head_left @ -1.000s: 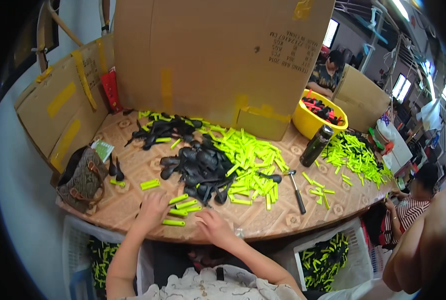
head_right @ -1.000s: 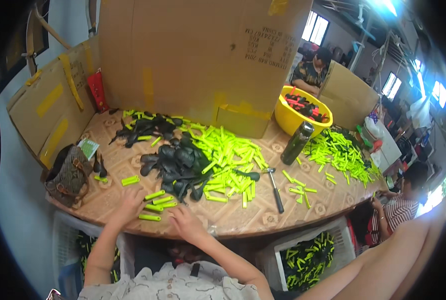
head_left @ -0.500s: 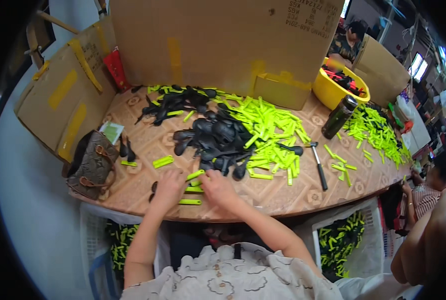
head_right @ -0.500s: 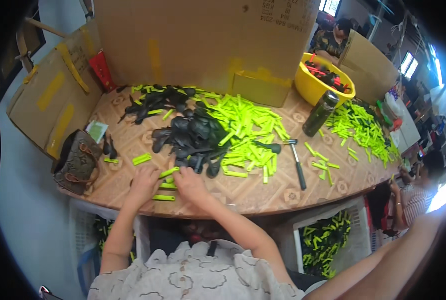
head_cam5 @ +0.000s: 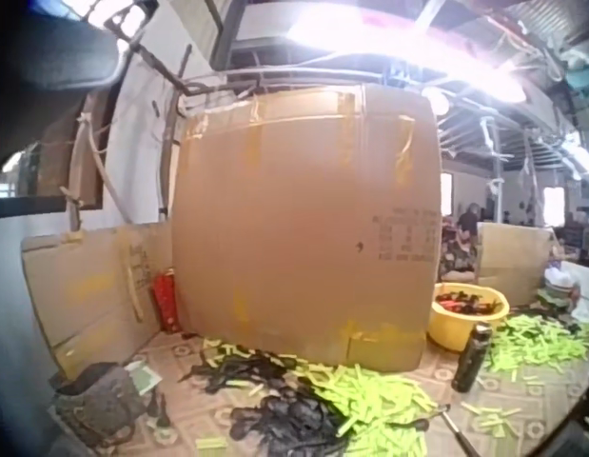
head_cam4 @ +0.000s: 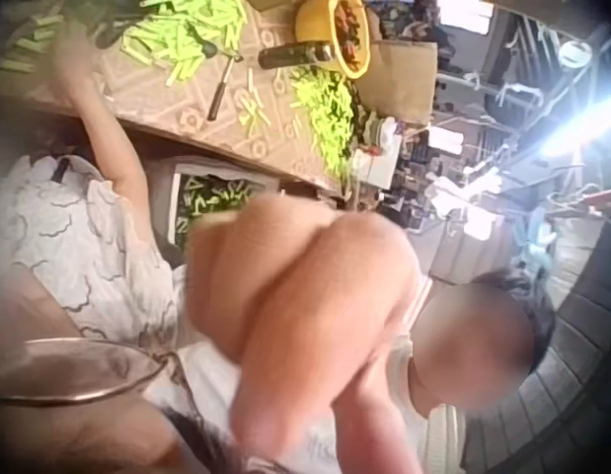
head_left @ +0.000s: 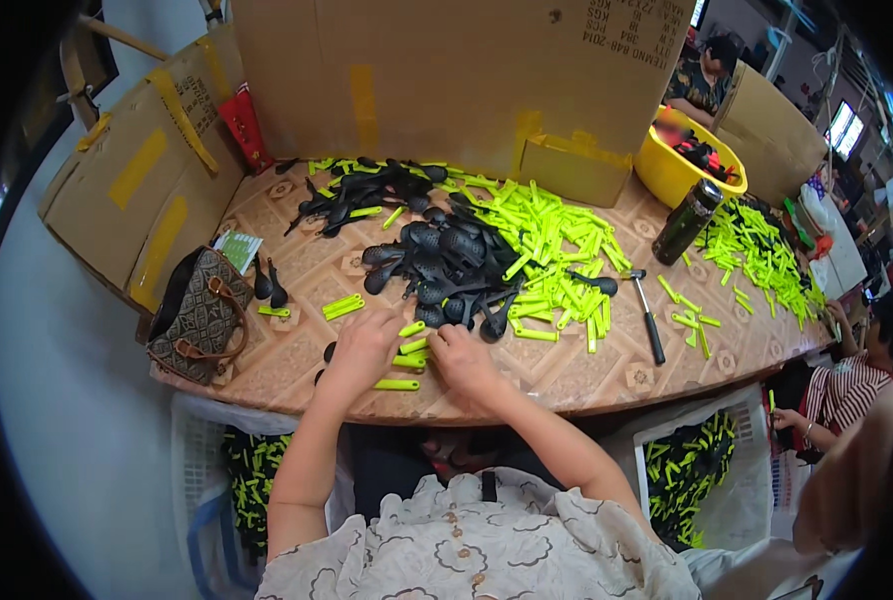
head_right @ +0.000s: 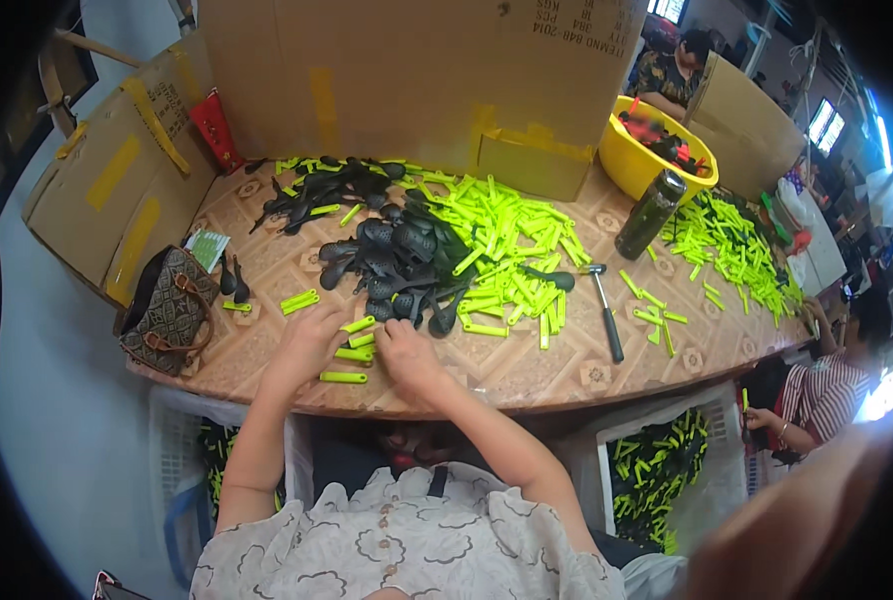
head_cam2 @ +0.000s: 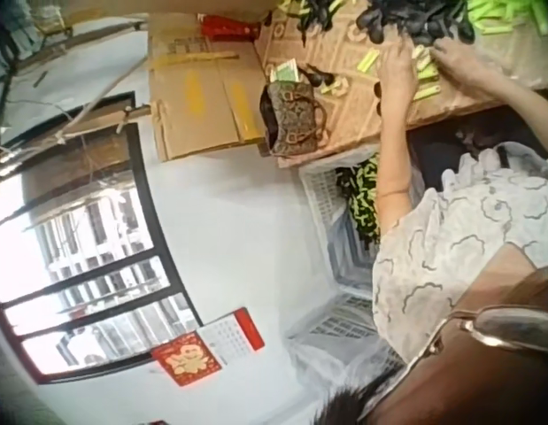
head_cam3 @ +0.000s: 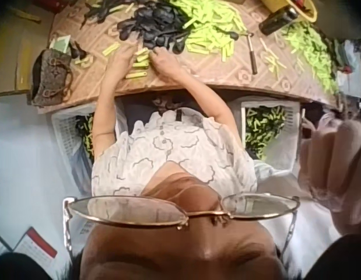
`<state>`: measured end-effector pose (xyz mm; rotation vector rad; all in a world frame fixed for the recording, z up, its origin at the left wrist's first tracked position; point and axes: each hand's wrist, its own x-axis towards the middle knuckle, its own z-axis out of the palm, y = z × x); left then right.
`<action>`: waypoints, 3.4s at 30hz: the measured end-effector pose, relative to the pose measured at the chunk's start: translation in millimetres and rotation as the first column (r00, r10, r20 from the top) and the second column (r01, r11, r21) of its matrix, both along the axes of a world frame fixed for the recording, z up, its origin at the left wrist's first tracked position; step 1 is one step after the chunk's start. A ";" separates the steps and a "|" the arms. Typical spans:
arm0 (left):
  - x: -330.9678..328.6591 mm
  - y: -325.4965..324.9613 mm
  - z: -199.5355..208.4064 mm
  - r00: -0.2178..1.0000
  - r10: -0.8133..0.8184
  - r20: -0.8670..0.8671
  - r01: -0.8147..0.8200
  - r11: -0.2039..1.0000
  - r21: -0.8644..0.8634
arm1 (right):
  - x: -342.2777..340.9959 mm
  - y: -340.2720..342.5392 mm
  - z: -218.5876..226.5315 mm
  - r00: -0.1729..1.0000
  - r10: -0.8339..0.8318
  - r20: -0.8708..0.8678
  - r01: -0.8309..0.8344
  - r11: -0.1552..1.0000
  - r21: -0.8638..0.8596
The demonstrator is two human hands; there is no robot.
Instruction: Assembling yellow plastic handles onto black plastic bases using a small hammer.
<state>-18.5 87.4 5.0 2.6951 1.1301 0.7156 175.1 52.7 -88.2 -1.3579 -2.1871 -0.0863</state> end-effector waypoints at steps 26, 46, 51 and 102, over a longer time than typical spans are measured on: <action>-39.4 0.4 -51.7 0.999 -0.003 0.040 0.008 0.992 -0.125 | -18.2 -2.1 7.3 0.997 0.056 -0.046 -0.060 0.993 -0.103; 58.9 -20.0 -20.2 0.939 -0.244 0.244 0.196 0.959 0.203 | 60.1 -39.0 73.4 0.979 0.088 -0.184 -0.078 0.995 0.059; 69.0 -27.0 -19.4 0.933 -0.273 0.233 0.247 0.960 0.133 | 71.6 -52.4 72.7 0.957 0.144 -0.251 -0.125 0.988 0.090; 58.5 -80.8 -93.2 0.980 -0.160 0.116 0.131 0.967 0.219 | 315.4 -91.3 13.5 0.632 -0.730 0.259 0.773 0.617 -0.147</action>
